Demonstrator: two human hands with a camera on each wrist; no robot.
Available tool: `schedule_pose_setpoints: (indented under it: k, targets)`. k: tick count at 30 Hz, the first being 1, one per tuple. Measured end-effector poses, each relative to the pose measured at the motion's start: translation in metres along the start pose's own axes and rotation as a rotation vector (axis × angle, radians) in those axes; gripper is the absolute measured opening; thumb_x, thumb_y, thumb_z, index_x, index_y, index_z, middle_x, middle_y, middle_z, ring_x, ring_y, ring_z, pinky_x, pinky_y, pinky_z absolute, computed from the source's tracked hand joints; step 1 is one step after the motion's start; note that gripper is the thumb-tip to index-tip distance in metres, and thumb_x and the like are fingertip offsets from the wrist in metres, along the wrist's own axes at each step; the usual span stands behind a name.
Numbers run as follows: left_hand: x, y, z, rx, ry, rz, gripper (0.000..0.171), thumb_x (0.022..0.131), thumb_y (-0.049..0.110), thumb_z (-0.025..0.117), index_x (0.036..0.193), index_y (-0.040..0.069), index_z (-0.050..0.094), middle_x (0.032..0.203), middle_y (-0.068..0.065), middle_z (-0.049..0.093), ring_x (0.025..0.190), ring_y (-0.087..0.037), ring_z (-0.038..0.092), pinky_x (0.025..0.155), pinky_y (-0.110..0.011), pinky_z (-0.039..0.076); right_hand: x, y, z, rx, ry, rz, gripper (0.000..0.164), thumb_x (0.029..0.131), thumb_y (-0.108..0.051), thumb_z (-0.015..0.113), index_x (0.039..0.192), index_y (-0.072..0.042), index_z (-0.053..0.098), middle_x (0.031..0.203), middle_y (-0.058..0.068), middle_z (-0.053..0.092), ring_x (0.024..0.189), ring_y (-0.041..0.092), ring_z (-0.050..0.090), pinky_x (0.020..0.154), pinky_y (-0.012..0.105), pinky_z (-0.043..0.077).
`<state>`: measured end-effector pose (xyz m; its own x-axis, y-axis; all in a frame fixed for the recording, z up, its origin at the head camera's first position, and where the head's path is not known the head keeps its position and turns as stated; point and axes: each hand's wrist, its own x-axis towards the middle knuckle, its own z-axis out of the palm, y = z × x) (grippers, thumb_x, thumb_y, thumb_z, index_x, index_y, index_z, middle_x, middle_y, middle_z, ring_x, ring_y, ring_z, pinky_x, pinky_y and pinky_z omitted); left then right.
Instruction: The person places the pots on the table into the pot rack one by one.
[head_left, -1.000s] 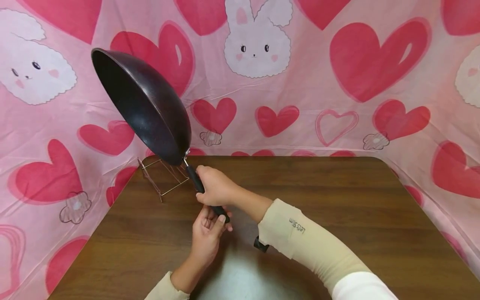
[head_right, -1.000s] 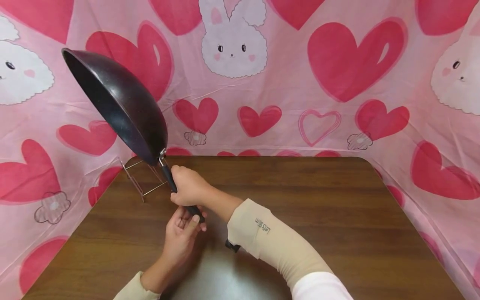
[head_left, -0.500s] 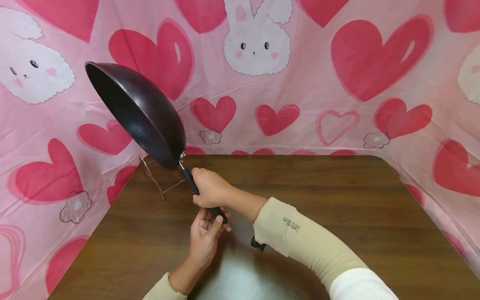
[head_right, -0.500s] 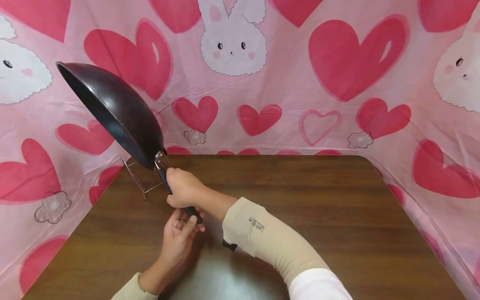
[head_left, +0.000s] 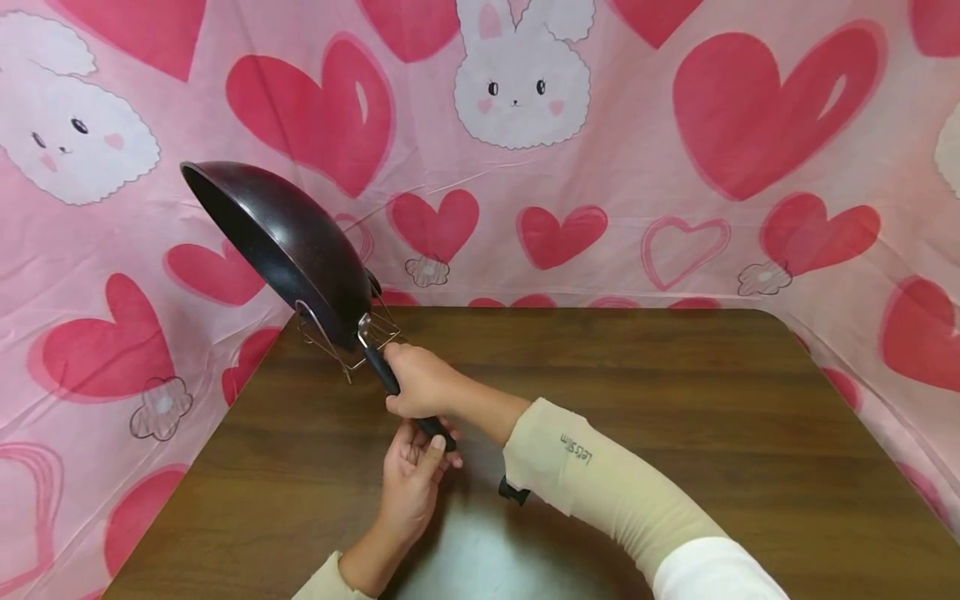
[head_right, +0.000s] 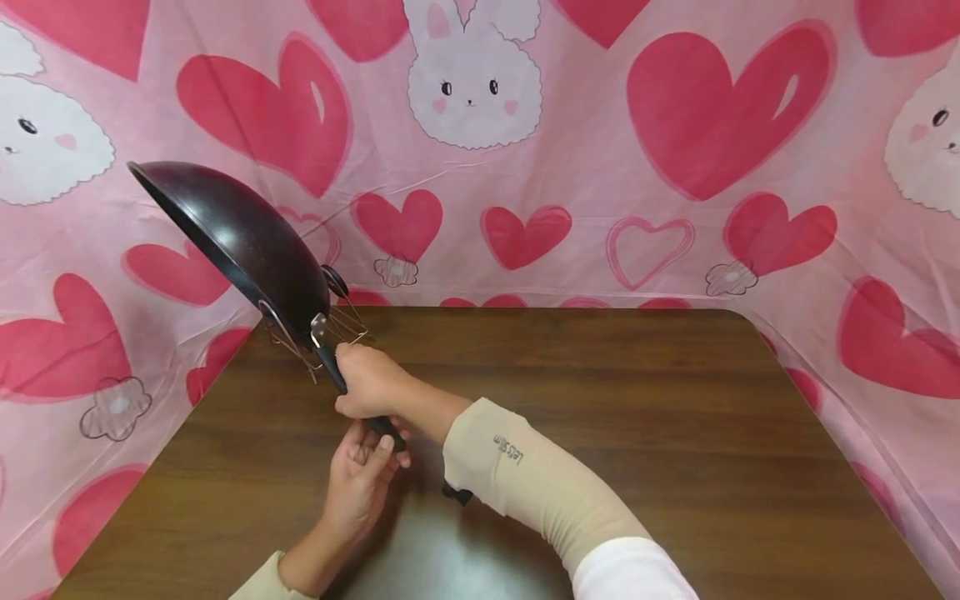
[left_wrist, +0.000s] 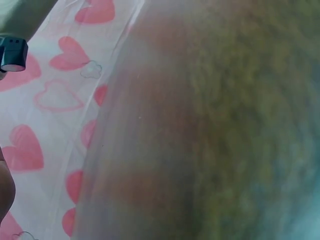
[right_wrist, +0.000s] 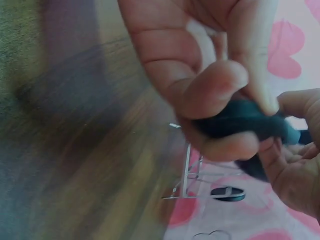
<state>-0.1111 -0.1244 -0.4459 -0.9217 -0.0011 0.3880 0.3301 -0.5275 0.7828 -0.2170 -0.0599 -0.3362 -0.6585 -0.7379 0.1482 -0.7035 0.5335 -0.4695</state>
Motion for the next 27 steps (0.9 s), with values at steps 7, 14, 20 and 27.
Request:
schedule_pose_setpoints:
  k: [7,14,20,27]
  targets:
    - [-0.001,0.002,-0.003,0.024,0.011,-0.002,0.031,0.098,-0.012,0.041,0.129,-0.010,0.034,0.110,-0.011,0.052,0.094,-0.016,0.060,0.070,-0.025,0.055,-0.003,0.021,0.009,0.601,0.014,0.050,0.038,0.081,-0.009,0.080,0.112,0.000,0.060,0.093,0.007,0.066,0.078,0.010,0.060,0.069,0.020,0.052]
    - [-0.004,0.004,-0.005,0.049,0.009,-0.043,0.032,0.099,-0.009,0.042,0.130,-0.005,0.038,0.112,-0.010,0.050,0.097,-0.015,0.059,0.072,-0.026,0.055,-0.004,0.026,0.018,0.968,-0.006,0.171,0.038,0.081,0.003,0.075,0.114,0.002,0.057,0.103,0.018,0.065,0.084,0.018,0.066,0.067,0.030,0.056]
    - [-0.007,0.005,-0.010,0.022,0.003,-0.065,0.032,0.100,-0.009,0.041,0.131,-0.005,0.037,0.110,-0.008,0.052,0.097,-0.016,0.058,0.073,-0.026,0.055,-0.001,0.025,0.028,1.011,0.035,0.191,0.035,0.078,0.008,0.076,0.108,0.005,0.057,0.097,0.020,0.064,0.079,0.018,0.066,0.069,0.030,0.057]
    - [-0.008,0.006,-0.015,-0.018,0.015,-0.074,0.031,0.100,-0.009,0.040,0.130,-0.006,0.037,0.112,-0.010,0.053,0.099,-0.016,0.058,0.076,-0.028,0.055,0.003,0.020,0.031,0.916,0.047,0.179,0.034,0.077,0.005,0.078,0.105,0.002,0.058,0.091,0.010,0.065,0.082,0.016,0.064,0.071,0.028,0.056]
